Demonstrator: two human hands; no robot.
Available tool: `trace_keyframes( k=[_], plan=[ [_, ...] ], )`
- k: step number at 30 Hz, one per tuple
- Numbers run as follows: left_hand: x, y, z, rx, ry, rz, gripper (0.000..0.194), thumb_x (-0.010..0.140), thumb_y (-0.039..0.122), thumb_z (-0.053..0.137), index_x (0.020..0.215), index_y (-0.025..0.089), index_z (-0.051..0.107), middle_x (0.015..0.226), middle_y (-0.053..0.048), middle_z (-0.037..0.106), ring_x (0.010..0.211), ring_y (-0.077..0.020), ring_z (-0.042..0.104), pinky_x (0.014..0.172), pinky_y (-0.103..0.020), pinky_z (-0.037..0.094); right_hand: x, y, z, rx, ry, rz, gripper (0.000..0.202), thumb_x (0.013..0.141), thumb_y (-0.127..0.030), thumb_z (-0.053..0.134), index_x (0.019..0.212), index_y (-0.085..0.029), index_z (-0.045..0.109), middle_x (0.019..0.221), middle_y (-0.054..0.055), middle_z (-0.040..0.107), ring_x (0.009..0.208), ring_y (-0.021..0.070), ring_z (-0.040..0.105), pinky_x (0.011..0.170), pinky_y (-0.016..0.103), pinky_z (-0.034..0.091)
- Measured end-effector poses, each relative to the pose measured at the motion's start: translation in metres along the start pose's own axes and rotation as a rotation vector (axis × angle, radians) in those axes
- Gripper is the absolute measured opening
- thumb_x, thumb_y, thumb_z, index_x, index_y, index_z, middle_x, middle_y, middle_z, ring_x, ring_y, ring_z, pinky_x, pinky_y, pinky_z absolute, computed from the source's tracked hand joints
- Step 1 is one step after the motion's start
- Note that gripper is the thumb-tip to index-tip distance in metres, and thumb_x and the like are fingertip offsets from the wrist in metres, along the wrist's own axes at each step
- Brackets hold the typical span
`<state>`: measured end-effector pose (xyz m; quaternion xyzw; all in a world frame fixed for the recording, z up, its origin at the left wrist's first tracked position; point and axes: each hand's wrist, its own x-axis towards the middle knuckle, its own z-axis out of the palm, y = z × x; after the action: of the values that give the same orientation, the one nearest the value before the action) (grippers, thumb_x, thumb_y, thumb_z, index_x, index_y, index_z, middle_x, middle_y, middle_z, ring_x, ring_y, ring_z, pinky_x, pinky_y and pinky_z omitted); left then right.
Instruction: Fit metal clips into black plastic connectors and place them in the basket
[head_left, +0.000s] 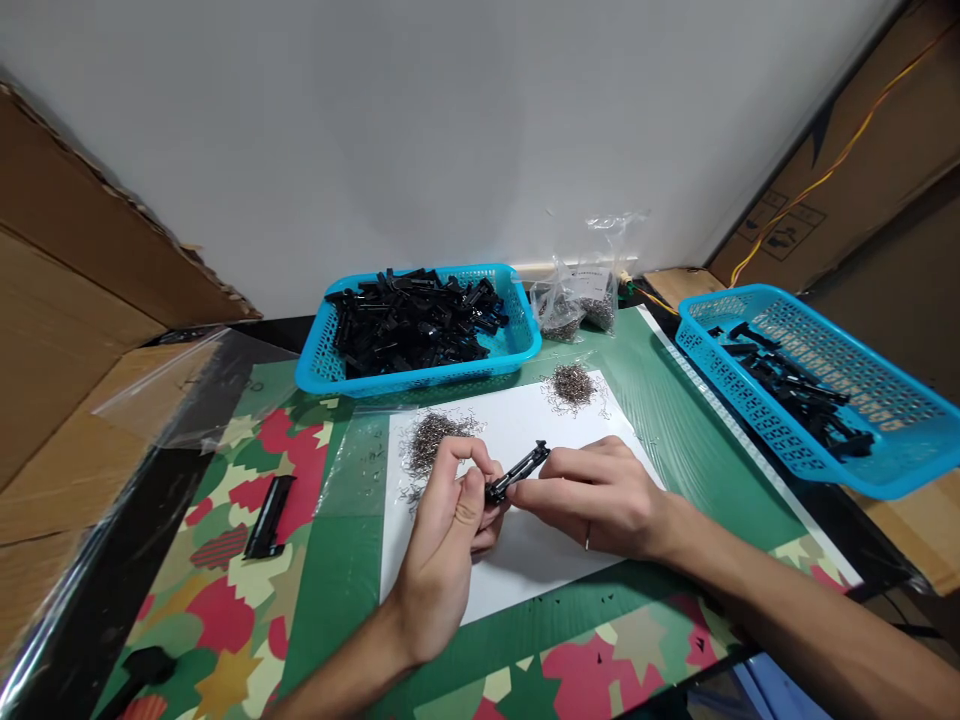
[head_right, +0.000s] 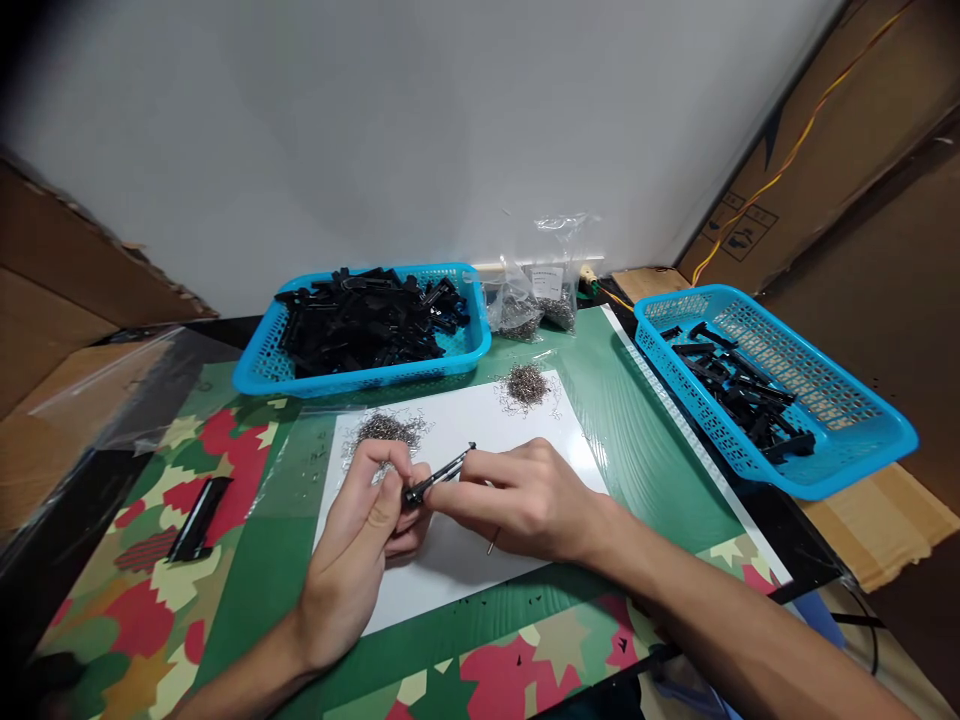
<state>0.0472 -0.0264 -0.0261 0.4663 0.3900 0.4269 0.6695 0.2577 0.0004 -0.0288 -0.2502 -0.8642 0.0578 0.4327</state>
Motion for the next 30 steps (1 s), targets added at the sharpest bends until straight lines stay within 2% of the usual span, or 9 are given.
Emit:
trace_keyframes(
  k=[4, 13, 20, 24, 27, 30],
  plan=[
    [-0.0009, 0.0007, -0.0007, 0.024, -0.013, -0.016, 0.025, 0.112, 0.052, 0.047, 0.106, 0.028, 0.043, 0.084, 0.005, 0.038, 0.063, -0.0096, 0.03, 0.052, -0.021, 0.019, -0.0013, -0.0017, 0.0008, -0.024, 0.009, -0.067, 0.024, 0.104, -0.006, 0.052, 0.113, -0.014, 0.073, 0.072, -0.002, 0.058, 0.054, 0.0104, 0.044, 0.048, 0.028, 0.03],
    [0.0001, -0.0018, -0.0017, 0.014, -0.06, -0.041, 0.026, 0.112, 0.053, 0.044, 0.104, 0.028, 0.042, 0.078, 0.006, 0.031, 0.061, -0.0096, 0.025, 0.05, -0.018, 0.019, 0.0, -0.0034, -0.0001, -0.037, -0.048, -0.075, 0.027, 0.107, -0.008, 0.046, 0.112, -0.015, 0.071, 0.069, -0.004, 0.056, 0.051, 0.0094, 0.044, 0.046, 0.029, 0.03],
    [0.0056, -0.0007, -0.0018, -0.02, -0.101, -0.066, 0.025, 0.111, 0.051, 0.047, 0.104, 0.028, 0.042, 0.085, 0.007, 0.038, 0.056, -0.006, 0.024, 0.046, -0.015, 0.017, 0.001, -0.0014, -0.0014, -0.062, -0.051, -0.211, 0.031, 0.112, -0.012, 0.041, 0.116, -0.007, 0.071, 0.067, -0.003, 0.057, 0.052, 0.0112, 0.046, 0.048, 0.03, 0.033],
    [0.0057, -0.0005, -0.0033, -0.041, -0.106, -0.095, 0.024, 0.111, 0.052, 0.046, 0.105, 0.03, 0.042, 0.082, 0.008, 0.033, 0.056, -0.0063, 0.021, 0.046, -0.014, 0.016, -0.0004, 0.0007, 0.0007, -0.089, -0.018, -0.147, 0.027, 0.109, -0.011, 0.045, 0.112, -0.011, 0.072, 0.066, -0.003, 0.056, 0.051, 0.011, 0.044, 0.046, 0.031, 0.03],
    [0.0054, 0.0001, -0.004, -0.054, -0.104, -0.088, 0.025, 0.111, 0.053, 0.048, 0.103, 0.03, 0.042, 0.083, 0.007, 0.036, 0.058, -0.0071, 0.021, 0.047, -0.014, 0.016, -0.0018, 0.0023, 0.0022, -0.093, 0.006, -0.083, 0.02, 0.108, -0.013, 0.052, 0.112, -0.014, 0.072, 0.068, -0.004, 0.057, 0.051, 0.01, 0.045, 0.046, 0.03, 0.03],
    [0.0056, 0.0015, -0.0042, -0.065, -0.099, -0.078, 0.026, 0.11, 0.054, 0.049, 0.103, 0.029, 0.043, 0.085, 0.007, 0.037, 0.058, -0.0073, 0.021, 0.047, -0.014, 0.017, -0.0018, 0.0026, 0.002, -0.094, -0.005, -0.063, 0.021, 0.108, -0.013, 0.051, 0.111, -0.015, 0.072, 0.07, -0.003, 0.058, 0.053, 0.0097, 0.046, 0.047, 0.029, 0.031]
  ],
)
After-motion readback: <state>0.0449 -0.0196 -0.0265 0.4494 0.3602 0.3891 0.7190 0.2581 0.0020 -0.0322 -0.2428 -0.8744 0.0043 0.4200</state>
